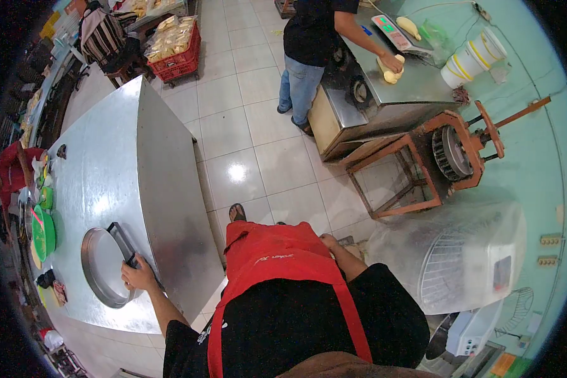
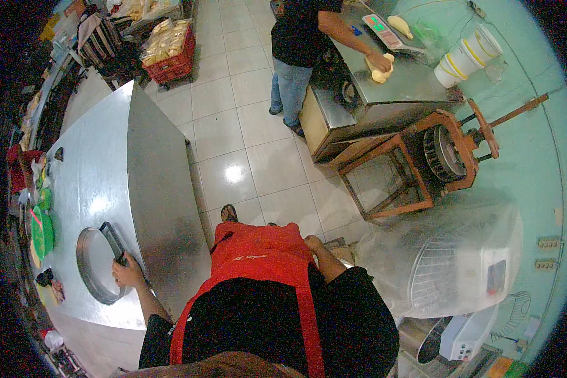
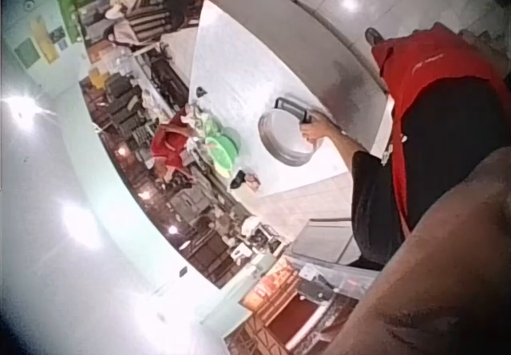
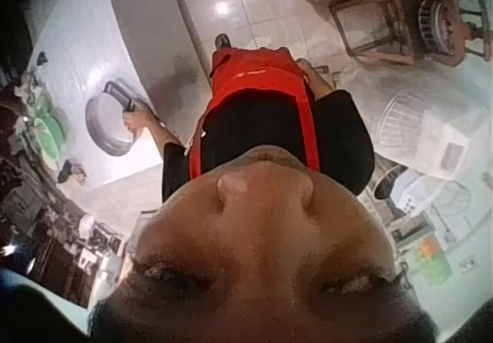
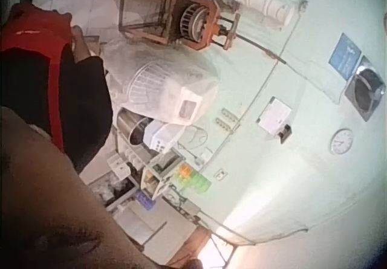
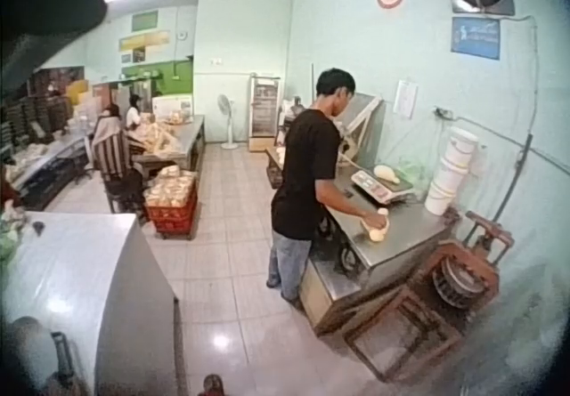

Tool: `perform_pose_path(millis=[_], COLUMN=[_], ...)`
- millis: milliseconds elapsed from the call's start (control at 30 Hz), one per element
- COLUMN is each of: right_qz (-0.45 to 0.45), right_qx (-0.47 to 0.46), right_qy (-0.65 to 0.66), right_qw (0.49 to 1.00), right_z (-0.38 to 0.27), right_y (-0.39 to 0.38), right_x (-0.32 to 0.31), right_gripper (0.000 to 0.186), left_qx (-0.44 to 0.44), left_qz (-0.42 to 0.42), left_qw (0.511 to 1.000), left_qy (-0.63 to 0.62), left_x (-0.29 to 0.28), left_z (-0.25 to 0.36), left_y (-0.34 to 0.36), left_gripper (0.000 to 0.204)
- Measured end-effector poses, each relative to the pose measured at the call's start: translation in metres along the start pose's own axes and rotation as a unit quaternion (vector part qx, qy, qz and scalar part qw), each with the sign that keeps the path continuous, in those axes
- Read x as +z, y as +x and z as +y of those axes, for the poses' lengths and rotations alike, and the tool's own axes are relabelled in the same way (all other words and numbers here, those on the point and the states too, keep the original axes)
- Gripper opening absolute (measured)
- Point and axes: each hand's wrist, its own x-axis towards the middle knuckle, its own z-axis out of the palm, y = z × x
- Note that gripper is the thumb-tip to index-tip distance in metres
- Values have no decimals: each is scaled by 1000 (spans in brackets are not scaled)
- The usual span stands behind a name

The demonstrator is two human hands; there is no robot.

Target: Using a manual dough divider to portion dough and preparing round baking pans by greasing and filling them.

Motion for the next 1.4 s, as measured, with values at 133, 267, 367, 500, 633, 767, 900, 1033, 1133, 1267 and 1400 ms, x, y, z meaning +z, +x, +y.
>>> perform_pose_path(millis=[133, 267, 367, 500, 633, 767, 900, 1033, 1133, 1267, 1400], right_qz=[4, -35, -27, -18, -48, -46, -29, -36, -30, -17, -12], right_qx=[0, -45, -36, -94, -38, -46, -53, -82, -43, -31, -13], right_qy=[-2, -56, -26, -68, -33, -18, -18, -20, -25, -33, 18], right_qw=[1000, 997, 999, 993, 998, 998, 998, 996, 998, 999, 1000], right_z=[-18, -24, -21, -10, -18, -12, -4, -1, -9, -3, 10], right_y=[-16, -24, -21, -14, -14, -8, 0, 3, 0, 5, 13], right_x=[-9, -14, -11, -6, -9, -5, -1, 2, -1, 5, 10], right_gripper=[58, 58, 59, 63, 65, 65, 66, 65, 65, 64, 62], left_qx=[4, -2, -7, -5, 0, 3, 6, 7, 8, -3, -1], left_qz=[3, -3, -5, -11, -2, 11, 16, 13, 15, 1, -1], left_qw=[1000, 1000, 1000, 1000, 1000, 1000, 1000, 1000, 1000, 1000, 1000], left_qy=[9, 10, 7, 17, 21, 13, 4, 22, 11, 27, 15], left_x=[6, 3, 8, 9, 10, 13, 11, 8, 18, 3, 3], left_z=[-7, -5, -8, -9, -11, -14, -10, -7, -20, -5, -6], left_y=[-3, -2, -3, -2, -4, -4, -4, -3, -6, -3, -1], left_gripper=[57, 58, 58, 59, 58, 57, 55, 55, 57, 57, 57])
